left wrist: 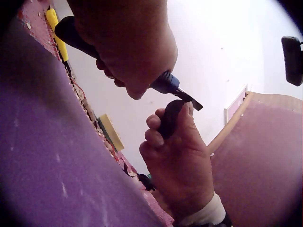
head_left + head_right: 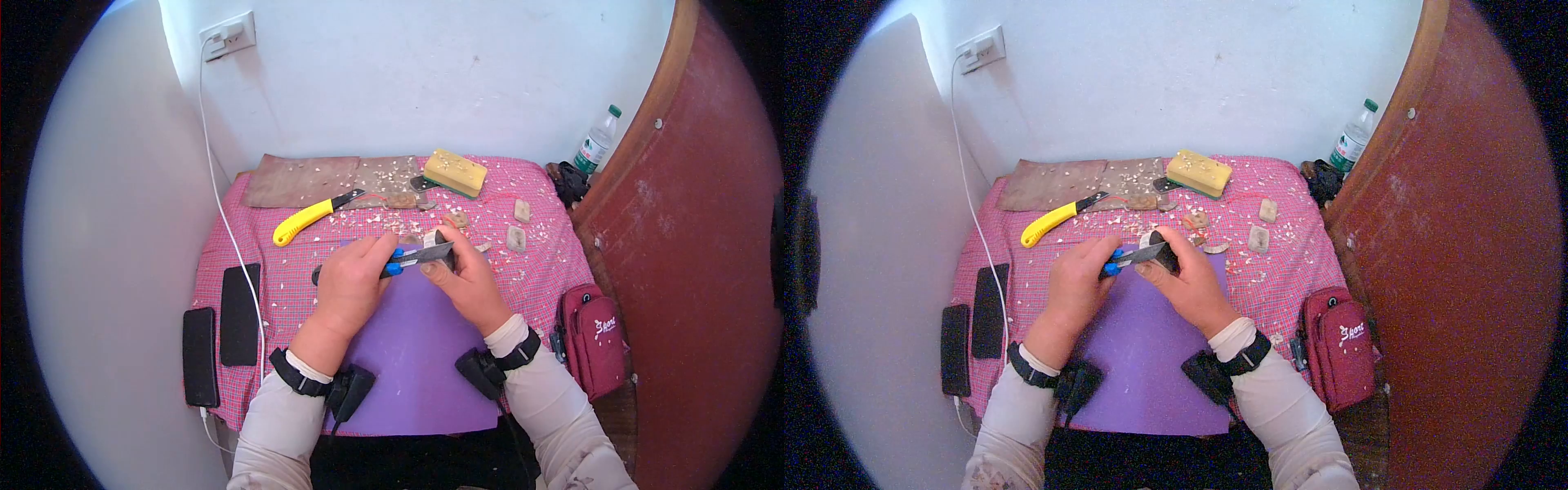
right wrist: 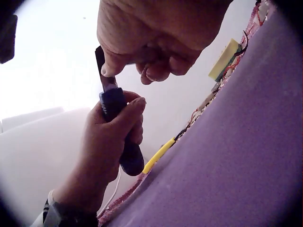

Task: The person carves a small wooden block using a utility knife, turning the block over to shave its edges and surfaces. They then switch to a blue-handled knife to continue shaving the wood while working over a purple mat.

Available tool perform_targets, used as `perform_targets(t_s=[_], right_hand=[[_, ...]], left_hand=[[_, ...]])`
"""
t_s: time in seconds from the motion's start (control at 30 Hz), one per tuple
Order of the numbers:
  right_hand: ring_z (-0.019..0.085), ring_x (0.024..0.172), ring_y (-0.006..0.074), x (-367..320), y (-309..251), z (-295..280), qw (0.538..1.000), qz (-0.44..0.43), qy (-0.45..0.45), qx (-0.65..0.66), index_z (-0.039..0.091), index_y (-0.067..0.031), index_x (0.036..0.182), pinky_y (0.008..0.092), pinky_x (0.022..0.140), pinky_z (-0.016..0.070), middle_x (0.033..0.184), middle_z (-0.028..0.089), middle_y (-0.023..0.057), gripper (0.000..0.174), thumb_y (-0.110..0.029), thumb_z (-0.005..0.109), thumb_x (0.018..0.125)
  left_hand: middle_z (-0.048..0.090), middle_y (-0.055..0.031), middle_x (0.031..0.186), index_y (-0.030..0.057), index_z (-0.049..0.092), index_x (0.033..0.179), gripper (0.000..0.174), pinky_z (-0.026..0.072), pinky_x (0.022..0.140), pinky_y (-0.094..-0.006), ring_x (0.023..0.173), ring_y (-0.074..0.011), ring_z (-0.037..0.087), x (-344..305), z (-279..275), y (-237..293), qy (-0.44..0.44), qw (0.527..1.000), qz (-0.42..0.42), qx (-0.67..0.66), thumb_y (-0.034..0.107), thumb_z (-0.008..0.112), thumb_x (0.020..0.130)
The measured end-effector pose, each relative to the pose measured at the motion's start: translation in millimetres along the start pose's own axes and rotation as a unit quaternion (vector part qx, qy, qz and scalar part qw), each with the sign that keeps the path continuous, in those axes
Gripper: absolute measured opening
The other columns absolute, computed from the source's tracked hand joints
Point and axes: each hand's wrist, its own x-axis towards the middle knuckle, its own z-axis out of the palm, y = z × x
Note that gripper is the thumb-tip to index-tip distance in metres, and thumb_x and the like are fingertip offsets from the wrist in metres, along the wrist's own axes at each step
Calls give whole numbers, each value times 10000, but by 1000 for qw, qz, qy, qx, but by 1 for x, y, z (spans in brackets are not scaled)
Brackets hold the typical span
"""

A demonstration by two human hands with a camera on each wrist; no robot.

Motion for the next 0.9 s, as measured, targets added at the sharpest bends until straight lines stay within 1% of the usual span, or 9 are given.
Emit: perform_targets(t_s=[0.13,0.23,0.3,0.4,0.5,0.53,0.67,0.77,0.9], right_hand=[[496,864,109,2,3,1,999,-11,-16,27,485,9,1138,266,763,428,947,541,49,463,-286,661,826],[497,878,111,0,-1,3,997,23,-16,74,491,12,1136,267,780,428,957,543,54,469,-291,663,823],[495,887,112,-1,-5,4,990,59,-7,127,493,12,1137,274,797,425,964,542,51,477,-301,665,821],[491,893,110,-7,-15,-2,997,-45,-68,-8,496,12,1130,277,810,421,964,539,45,474,-316,657,827],[500,906,120,-8,-20,2,997,2,-62,50,498,12,1124,291,827,420,976,544,51,480,-334,650,830],[501,912,121,-5,-14,1,995,28,-64,67,491,6,1130,284,827,418,982,545,53,487,-347,644,832],[495,915,119,0,3,4,998,7,-10,63,478,0,1146,277,819,416,980,542,50,494,-341,646,831],[492,924,116,-1,4,5,998,-1,3,65,467,-4,1163,273,819,415,983,541,52,499,-331,647,832],[499,926,125,-1,2,4,999,-2,-10,44,465,-2,1167,279,821,418,989,543,60,503,-319,656,825]], left_hand=[[537,-93,708,84,546,932,291,444,574,-408,687,-289,572,-1,0,-7,-18,1000,-13,11,57,634,657],[616,-122,890,87,563,1015,368,490,685,-402,831,-310,608,0,-5,-6,-69,996,-51,14,33,646,661],[573,-107,756,83,555,930,274,454,602,-417,731,-305,588,0,-3,-6,-21,999,-29,6,48,627,668],[598,-119,796,71,565,933,266,462,632,-419,767,-318,597,-5,4,-35,-33,988,-133,65,51,634,677],[610,-127,824,60,570,939,273,466,660,-429,793,-330,600,5,-17,-36,53,985,-159,52,51,646,677],[608,-120,820,70,569,956,316,472,656,-417,778,-320,600,2,-11,-33,88,992,-78,51,46,659,654],[586,-102,780,83,559,962,350,470,619,-392,724,-294,593,-1,0,-16,22,1000,-19,11,39,661,630],[625,-133,928,79,577,995,354,495,718,-388,853,-312,615,-2,-5,-8,-45,998,-44,-7,25,662,655],[627,-126,921,81,577,995,352,499,718,-387,851,-308,616,-3,-4,-6,-62,997,-42,-1,30,662,658]])
